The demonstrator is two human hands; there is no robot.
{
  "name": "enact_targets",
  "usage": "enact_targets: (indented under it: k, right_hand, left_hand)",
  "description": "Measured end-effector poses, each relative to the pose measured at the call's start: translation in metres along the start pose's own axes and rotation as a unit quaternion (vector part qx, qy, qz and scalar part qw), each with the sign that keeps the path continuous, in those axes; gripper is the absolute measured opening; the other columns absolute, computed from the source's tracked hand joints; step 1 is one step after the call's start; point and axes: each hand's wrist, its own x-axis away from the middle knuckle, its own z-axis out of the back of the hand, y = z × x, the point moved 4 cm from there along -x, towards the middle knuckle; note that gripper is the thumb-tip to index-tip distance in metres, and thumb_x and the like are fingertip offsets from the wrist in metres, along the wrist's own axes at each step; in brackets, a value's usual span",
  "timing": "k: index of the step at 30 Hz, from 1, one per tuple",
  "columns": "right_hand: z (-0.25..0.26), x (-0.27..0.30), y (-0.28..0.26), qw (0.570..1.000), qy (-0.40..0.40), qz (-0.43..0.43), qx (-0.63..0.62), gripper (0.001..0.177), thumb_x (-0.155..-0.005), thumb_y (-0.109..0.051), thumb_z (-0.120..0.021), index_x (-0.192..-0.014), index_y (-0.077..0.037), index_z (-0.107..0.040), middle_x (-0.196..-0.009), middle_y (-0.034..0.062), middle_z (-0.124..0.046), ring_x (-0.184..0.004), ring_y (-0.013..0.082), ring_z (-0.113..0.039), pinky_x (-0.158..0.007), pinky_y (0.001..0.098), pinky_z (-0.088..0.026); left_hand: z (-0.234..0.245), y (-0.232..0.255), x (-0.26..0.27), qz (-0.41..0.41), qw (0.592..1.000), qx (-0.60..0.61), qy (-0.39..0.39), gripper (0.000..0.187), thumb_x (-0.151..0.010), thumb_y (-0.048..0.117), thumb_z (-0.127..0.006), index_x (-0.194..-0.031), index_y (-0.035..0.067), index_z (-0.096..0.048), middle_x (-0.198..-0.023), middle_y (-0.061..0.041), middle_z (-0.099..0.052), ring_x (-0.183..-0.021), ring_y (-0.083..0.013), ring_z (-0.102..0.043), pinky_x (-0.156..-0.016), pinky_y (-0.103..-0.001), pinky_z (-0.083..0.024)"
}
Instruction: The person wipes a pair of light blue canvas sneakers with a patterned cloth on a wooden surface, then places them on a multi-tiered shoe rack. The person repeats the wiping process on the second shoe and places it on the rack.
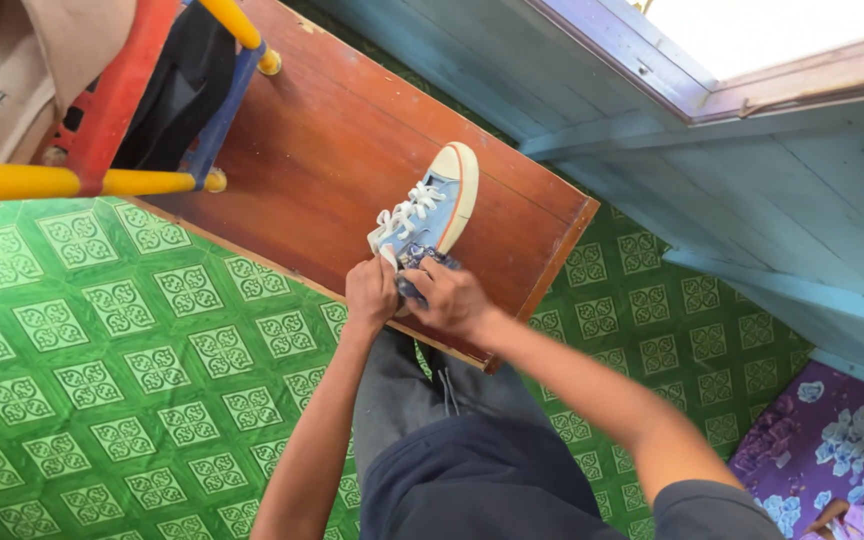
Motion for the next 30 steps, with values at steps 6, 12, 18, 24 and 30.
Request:
enact_targets:
  k: [6, 12, 18, 24, 30]
  right_hand:
    - [0.056, -0.071, 0.089, 0.982, 0.103, 0.015, 0.161, 0.012, -0.087, -0.006, -0.073, -0.096, -0.012, -0.066, -0.075, 0.0115, -0.058, -0.064, 0.03, -0.061, -0.055, 0.044, -0.049]
    - [0.057, -0.084, 0.1, 0.987, 0.151, -0.03, 0.034, 0.025, -0.088, -0.006, -0.072, -0.11, -0.006, -0.062, -0.101, 0.0166, -0.065, -0.086, 0.0369, -0.068, -0.07, 0.046, -0.057]
    - [-0.05, 0.051, 0.013, 0.999, -0.033, 0.02, -0.03, 0.038, -0.082, -0.02, -0.079, -0.117, -0.013, -0.065, -0.091, 0.0087, -0.063, -0.076, 0.0292, -0.067, -0.066, 0.0408, -0.056]
    - [-0.006, 0.011, 0.06, 0.996, 0.062, 0.057, 0.003, 0.043, -0.081, -0.02, -0.083, -0.118, -0.014, -0.062, -0.103, 0.0094, -0.07, -0.084, 0.0298, -0.071, -0.069, 0.0388, -0.057]
    - [0.051, -0.068, 0.083, 0.981, 0.1, -0.149, 0.068, 0.039, -0.087, -0.014, -0.08, -0.121, -0.01, -0.061, -0.108, 0.0129, -0.071, -0.091, 0.0329, -0.073, -0.075, 0.0398, -0.059]
  left_hand:
    - [0.002, 0.009, -0.012, 0.155, 0.987, 0.036, -0.02, 0.036, -0.105, 0.019, -0.047, -0.081, 0.001, -0.066, -0.065, -0.026, -0.062, -0.06, -0.0452, -0.061, -0.058, -0.055, -0.047]
    - [0.004, 0.013, -0.023, 0.2, 0.978, 0.053, 0.026, 0.039, -0.107, 0.022, -0.043, -0.091, -0.001, -0.07, -0.067, -0.027, -0.062, -0.061, -0.0457, -0.062, -0.057, -0.054, -0.047]
    - [0.009, 0.011, -0.016, 0.225, 0.952, 0.208, 0.009, 0.038, -0.109, 0.023, -0.043, -0.099, -0.005, -0.065, -0.061, -0.024, -0.053, -0.05, -0.0365, -0.052, -0.051, -0.046, -0.039]
    - [0.008, 0.005, -0.01, 0.226, 0.941, 0.251, -0.022, 0.037, -0.109, 0.024, -0.045, -0.093, -0.005, -0.062, -0.061, -0.019, -0.05, -0.051, -0.0261, -0.049, -0.053, -0.041, -0.039]
    - [0.005, 0.027, -0.019, 0.174, 0.945, 0.276, 0.009, 0.033, -0.111, 0.023, -0.048, -0.095, -0.004, -0.058, -0.076, -0.017, -0.055, -0.069, -0.0214, -0.052, -0.066, -0.038, -0.046]
